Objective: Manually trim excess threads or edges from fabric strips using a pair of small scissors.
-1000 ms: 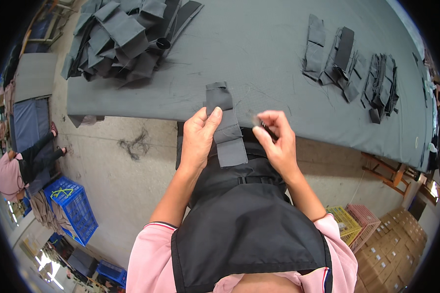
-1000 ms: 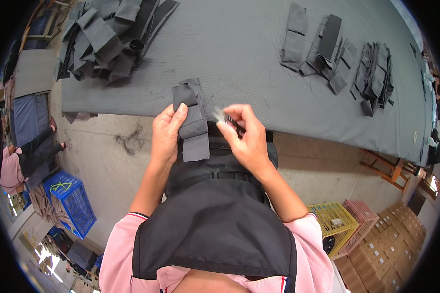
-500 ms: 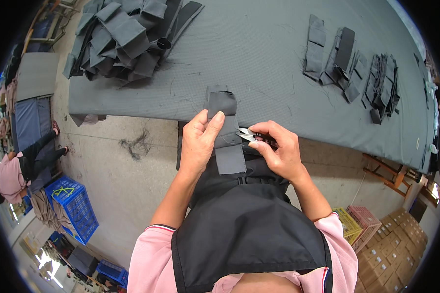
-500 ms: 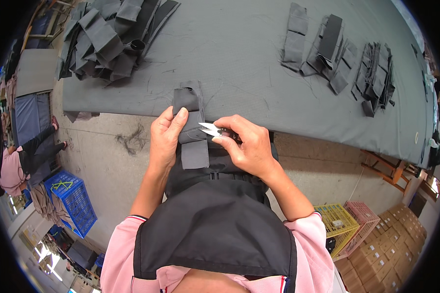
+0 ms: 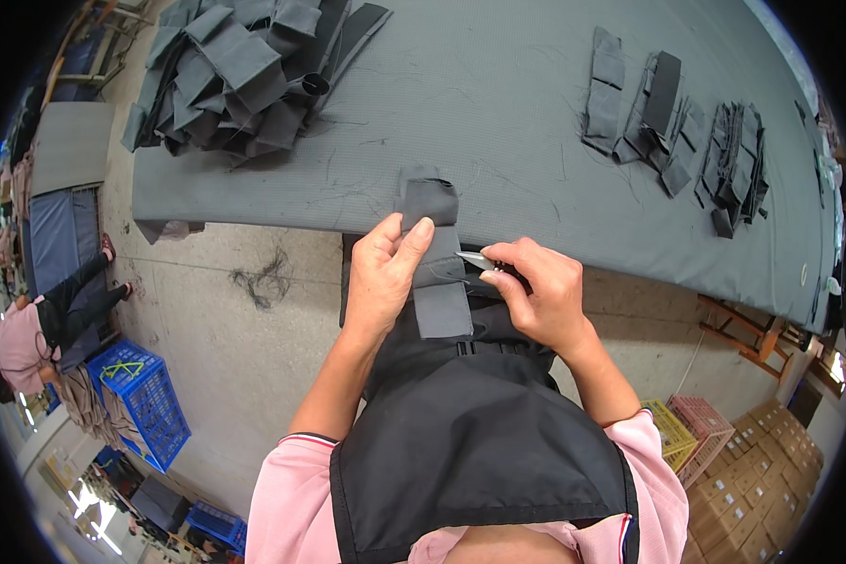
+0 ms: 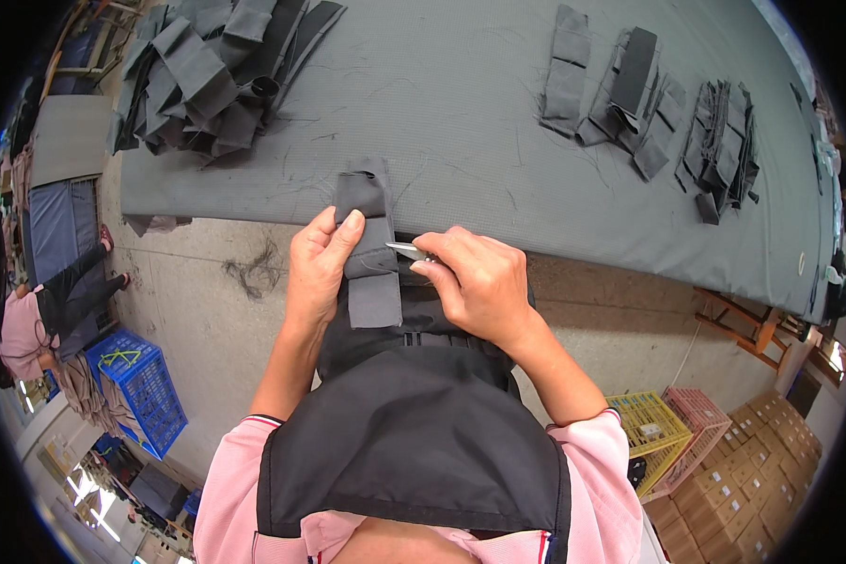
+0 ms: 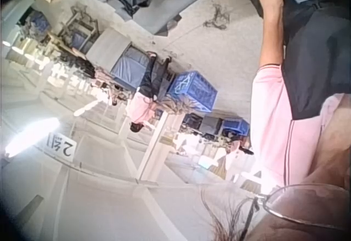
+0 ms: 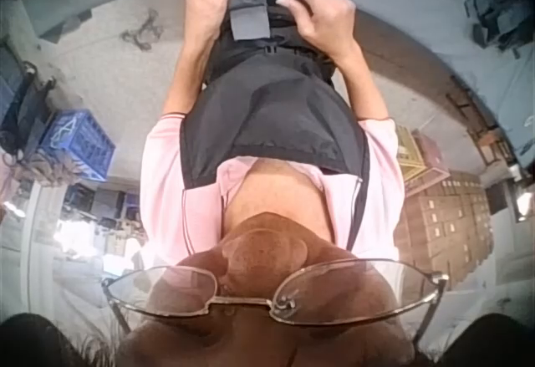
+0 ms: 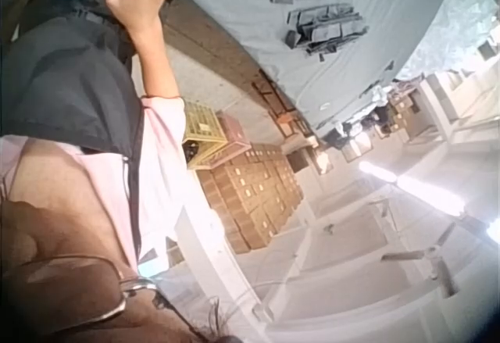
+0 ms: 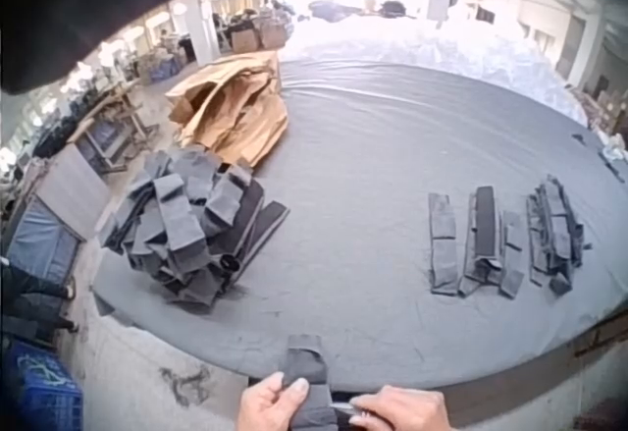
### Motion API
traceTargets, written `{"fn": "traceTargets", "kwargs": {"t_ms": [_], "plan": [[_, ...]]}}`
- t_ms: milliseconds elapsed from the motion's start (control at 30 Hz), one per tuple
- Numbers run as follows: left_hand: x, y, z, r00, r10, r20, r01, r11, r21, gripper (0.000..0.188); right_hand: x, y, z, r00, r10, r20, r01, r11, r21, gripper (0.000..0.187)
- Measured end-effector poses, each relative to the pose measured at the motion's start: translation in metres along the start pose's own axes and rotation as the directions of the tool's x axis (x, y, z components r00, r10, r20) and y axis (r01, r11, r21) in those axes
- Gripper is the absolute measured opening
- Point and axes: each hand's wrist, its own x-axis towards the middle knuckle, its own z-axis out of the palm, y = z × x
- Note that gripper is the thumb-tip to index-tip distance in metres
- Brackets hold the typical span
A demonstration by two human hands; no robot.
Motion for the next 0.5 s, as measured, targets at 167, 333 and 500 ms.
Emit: {"fn": "traceTargets", "kwargs": {"t_ms": [167, 333, 500], "plan": [[0.000, 0.007, 0.007, 0.998, -0.054, -0.030, 0.052, 0.997, -0.048, 0.038, -0.003, -0.004, 0.007, 0.990, 0.075, -0.122, -0.063, 0.993, 0.097, 0.019], [0.000, 0.001, 0.000, 0.998, -0.059, -0.023, 0.059, 0.998, -0.002, 0.011, -0.008, -0.016, 0.007, 0.992, 0.037, -0.122, -0.042, 0.998, -0.044, 0.023], [-0.002, 0.000, 0.000, 0.998, -0.058, -0.011, 0.058, 0.998, 0.033, 0.012, -0.005, -0.020, 0.009, 0.997, -0.016, -0.080, 0.009, 0.996, -0.094, 0.026]]}}
